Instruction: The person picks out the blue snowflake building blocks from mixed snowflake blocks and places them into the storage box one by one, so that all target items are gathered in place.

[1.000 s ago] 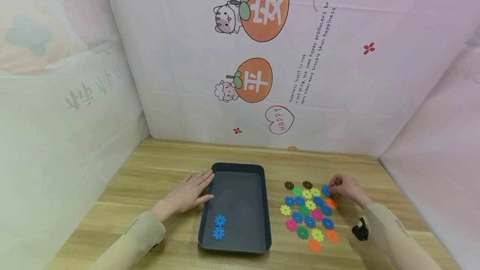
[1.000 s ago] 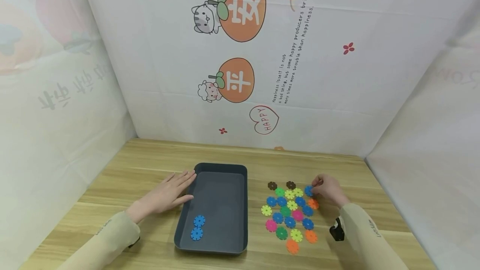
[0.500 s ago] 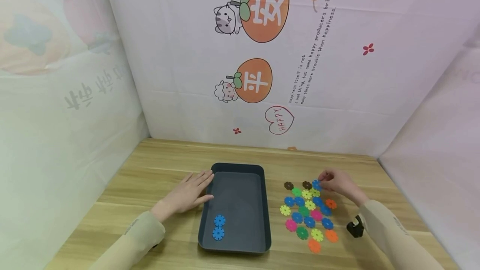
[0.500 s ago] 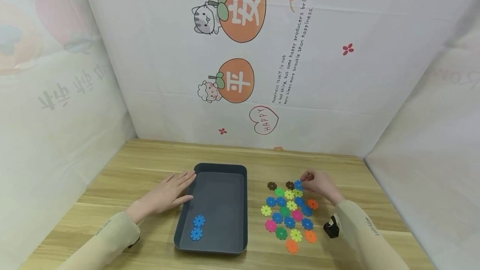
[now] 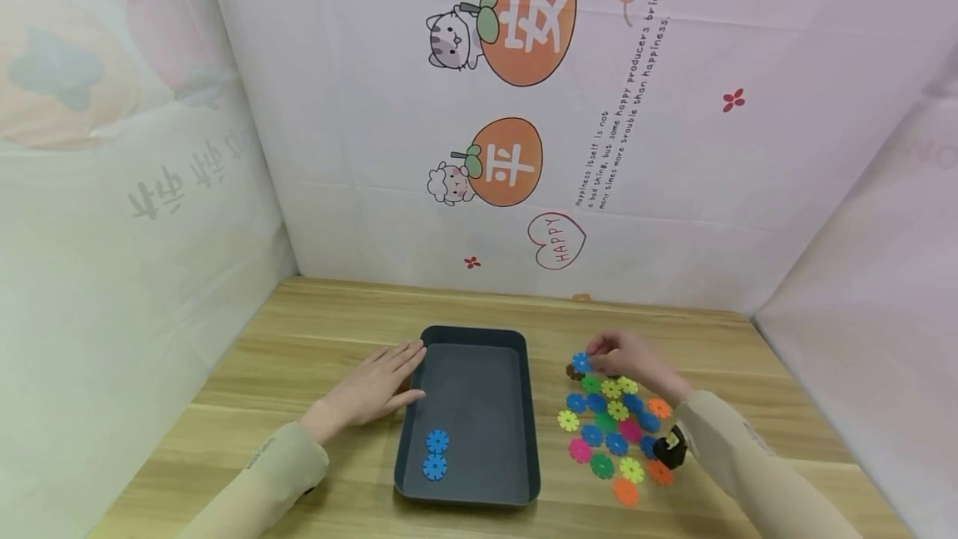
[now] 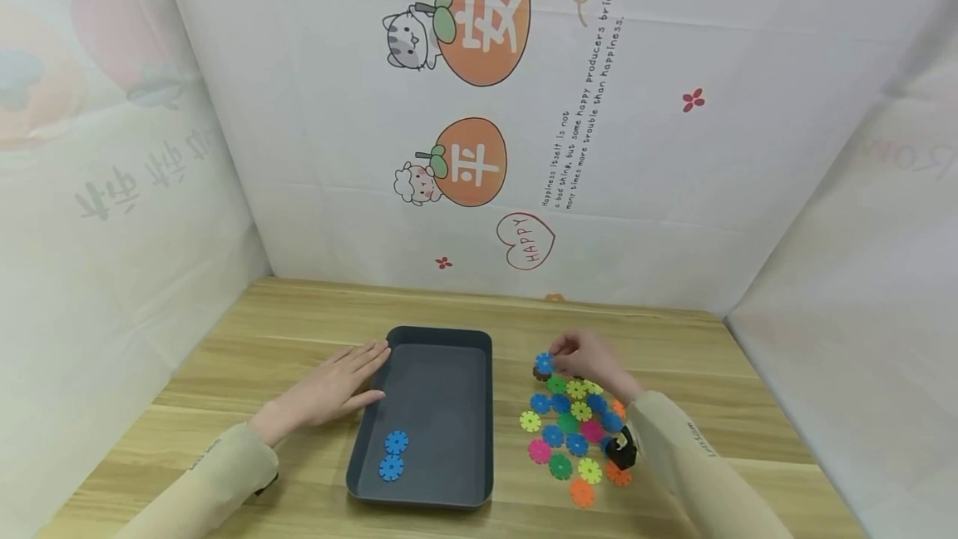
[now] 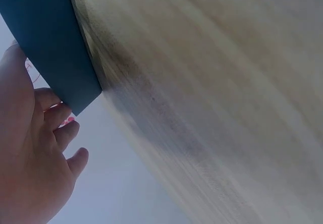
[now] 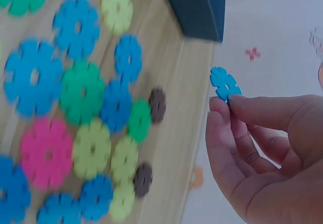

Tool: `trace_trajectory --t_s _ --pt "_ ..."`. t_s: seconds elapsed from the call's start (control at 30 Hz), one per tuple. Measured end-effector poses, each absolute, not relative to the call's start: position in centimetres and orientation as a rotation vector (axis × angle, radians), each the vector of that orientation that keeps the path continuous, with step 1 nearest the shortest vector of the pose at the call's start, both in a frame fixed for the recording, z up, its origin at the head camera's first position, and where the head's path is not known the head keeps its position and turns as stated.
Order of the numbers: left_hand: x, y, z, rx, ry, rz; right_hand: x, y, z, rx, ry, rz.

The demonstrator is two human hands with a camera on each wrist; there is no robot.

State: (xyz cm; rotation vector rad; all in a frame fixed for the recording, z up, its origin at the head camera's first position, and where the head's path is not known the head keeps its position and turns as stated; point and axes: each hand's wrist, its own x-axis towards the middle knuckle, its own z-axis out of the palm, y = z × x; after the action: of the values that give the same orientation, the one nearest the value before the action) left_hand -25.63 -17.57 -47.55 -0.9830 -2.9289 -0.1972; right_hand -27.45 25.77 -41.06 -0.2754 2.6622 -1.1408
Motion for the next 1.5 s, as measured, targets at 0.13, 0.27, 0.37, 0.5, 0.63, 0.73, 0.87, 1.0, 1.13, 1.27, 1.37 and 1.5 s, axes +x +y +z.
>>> trace_trajectory --t_s 0.13,0.27,0.37,0.5,0.63,0.73,0.87,1.0,1.13,1.27,1.37,1.5 --pt "-25.6 -17.7 -47.3 -0.999 -2.946 -0.207 -27.4 23.9 -41.0 -0.306 2.654 -1.155" --pt "-25.6 -17.8 -47.0 -1.014 -2.954 -0.234 -27.4 22.2 -40.7 -0.332 2.639 -1.153" --pt "-25.7 -17.8 -46.9 -1.017 -2.958 -0.245 -27.4 20.9 -40.3 -0.345 2.63 -1.15" --pt "-25.8 -17.8 -47.0 -1.018 -2.954 -0.236 -27.3 19.1 -40.0 -0.399 2.619 -1.159" --pt "-25.9 -17.8 -47.2 -1.024 -2.932 -0.224 -27.1 17.5 -40.3 -0.474 2.591 -1.168" --pt "-25.9 -17.8 -47.3 -1.027 -2.917 -0.217 -27.0 16.4 -40.7 -0.518 2.553 -1.174" --pt "-25.9 -17.8 -47.3 -1.028 -2.905 -0.214 -26.7 14.6 -41.2 -0.561 2.494 -1.194" --pt "-25.8 -17.9 -47.3 -1.024 -2.904 -0.224 -26.3 12.7 -41.7 -0.565 2.435 -1.209" --pt "-25.8 -18.0 -47.4 -1.016 -2.904 -0.232 -26.2 10.8 -42.1 -0.567 2.415 -1.195" --pt "-26.0 -18.1 -47.5 -1.014 -2.912 -0.223 -26.0 9.2 -42.5 -0.599 2.424 -1.168" --pt "-26.0 -18.1 -47.5 -1.013 -2.912 -0.221 -26.0 8.3 -42.9 -0.61 2.417 -1.145" --pt "-26.0 -18.1 -47.6 -1.009 -2.91 -0.219 -26.1 7.3 -43.7 -0.611 2.42 -1.108"
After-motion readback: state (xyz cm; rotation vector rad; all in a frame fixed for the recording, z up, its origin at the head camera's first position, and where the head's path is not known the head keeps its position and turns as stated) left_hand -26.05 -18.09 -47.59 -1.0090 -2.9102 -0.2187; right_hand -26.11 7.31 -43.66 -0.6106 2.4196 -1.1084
